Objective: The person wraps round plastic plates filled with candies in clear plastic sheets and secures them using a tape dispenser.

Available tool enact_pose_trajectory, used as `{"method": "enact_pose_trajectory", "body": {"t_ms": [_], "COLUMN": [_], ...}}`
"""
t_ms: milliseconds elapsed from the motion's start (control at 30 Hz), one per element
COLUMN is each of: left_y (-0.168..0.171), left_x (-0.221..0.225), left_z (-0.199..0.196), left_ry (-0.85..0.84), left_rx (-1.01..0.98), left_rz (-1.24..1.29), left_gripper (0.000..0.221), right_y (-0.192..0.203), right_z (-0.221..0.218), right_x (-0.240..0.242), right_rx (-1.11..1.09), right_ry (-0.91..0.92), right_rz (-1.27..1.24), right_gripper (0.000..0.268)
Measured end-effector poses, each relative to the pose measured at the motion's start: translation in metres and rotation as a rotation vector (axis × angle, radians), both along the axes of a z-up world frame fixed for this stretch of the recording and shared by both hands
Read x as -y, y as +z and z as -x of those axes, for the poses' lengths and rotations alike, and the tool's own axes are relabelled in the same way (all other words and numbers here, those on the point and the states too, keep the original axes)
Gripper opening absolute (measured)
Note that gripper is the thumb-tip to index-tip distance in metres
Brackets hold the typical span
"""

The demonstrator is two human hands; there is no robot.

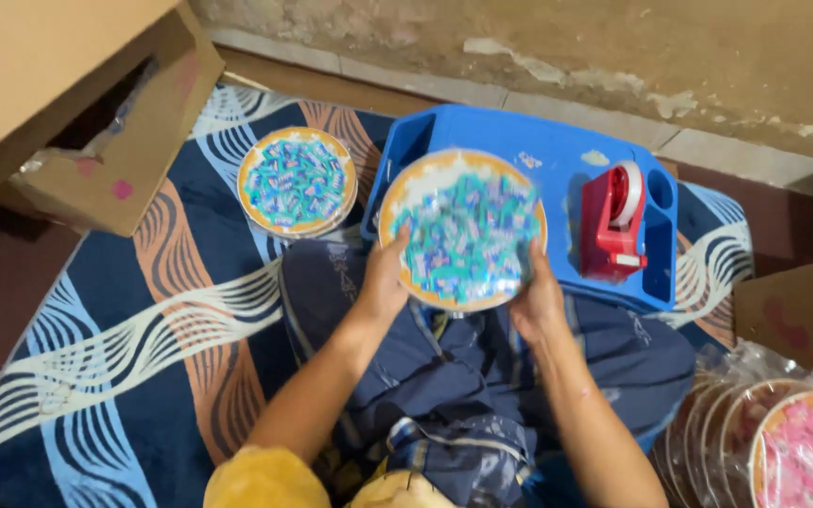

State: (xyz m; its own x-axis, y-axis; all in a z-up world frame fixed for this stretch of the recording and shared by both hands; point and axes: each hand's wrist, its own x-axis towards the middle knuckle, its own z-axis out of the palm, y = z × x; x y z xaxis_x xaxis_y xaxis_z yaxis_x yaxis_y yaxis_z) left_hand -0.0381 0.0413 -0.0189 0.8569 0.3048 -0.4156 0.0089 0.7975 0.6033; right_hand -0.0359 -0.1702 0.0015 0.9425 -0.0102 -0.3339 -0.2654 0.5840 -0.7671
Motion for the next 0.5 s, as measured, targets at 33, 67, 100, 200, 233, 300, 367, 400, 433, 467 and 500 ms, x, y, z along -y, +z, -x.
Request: {"method": "enact_pose_trajectory", "body": {"t_ms": [33, 67, 100, 200, 233, 300, 367, 400, 433, 467, 500], "left_y": [0.001, 0.002, -0.003, 0.011, 0.023, 0.043, 0.033, 0.029, 0.027, 0.026, 0.024], "left_x": [-0.003, -0.007, -0.007, -0.014, -0.016, -0.021, -0.039, -0.048, -0.06, -0.072, -0.084], "left_z": [-0.001, -0.002, 0.008, 0.007, 0.009, 0.021, 0.016, 0.013, 0.011, 0.008, 0.008], "left_ry": [0.002, -0.003, -0.008, -0.006, 0.007, -0.028, -0.014, -0.013, -0.002, 0.032, 0.064], "left_rx": [0.01, -0.009, -0.048, -0.026, -0.013, -0.029, -0.039, -0.046, -0.045, -0.066, -0.093], "left_rz": [-0.003, 0.01, 0.03, -0.003, -0.004, 0.027, -0.006, -0.038, -0.038, -0.067, -0.096], "left_gripper": [0.041, 0.041, 0.042, 0.04, 0.04, 0.038, 0.04, 0.043, 0.043, 0.041, 0.04], "right_y": [0.009, 0.017, 0.021, -0.022, -0.017, -0.012, -0.018, -0.021, -0.017, -0.013, -0.01], "right_z": [-0.005, -0.009, -0.003, -0.034, -0.038, -0.038, -0.051, -0.058, -0.065, -0.072, -0.076], "right_x": [-0.005, -0.011, -0.013, 0.001, -0.001, -0.005, -0.021, -0.029, -0.044, -0.059, -0.074], "right_rx": [0.01, -0.031, -0.092, -0.085, -0.073, -0.084, -0.101, -0.114, -0.113, -0.104, -0.1], "right_ry": [0.002, -0.009, -0.022, 0.007, 0.021, 0.071, 0.097, 0.111, 0.123, 0.145, 0.165], "right_rz": [-0.003, -0.066, -0.123, -0.128, -0.129, -0.114, -0.107, -0.099, -0.098, -0.091, -0.084], "right_gripper": [0.059, 0.052, 0.048, 0.046, 0.046, 0.05, 0.049, 0.049, 0.049, 0.048, 0.048]}}
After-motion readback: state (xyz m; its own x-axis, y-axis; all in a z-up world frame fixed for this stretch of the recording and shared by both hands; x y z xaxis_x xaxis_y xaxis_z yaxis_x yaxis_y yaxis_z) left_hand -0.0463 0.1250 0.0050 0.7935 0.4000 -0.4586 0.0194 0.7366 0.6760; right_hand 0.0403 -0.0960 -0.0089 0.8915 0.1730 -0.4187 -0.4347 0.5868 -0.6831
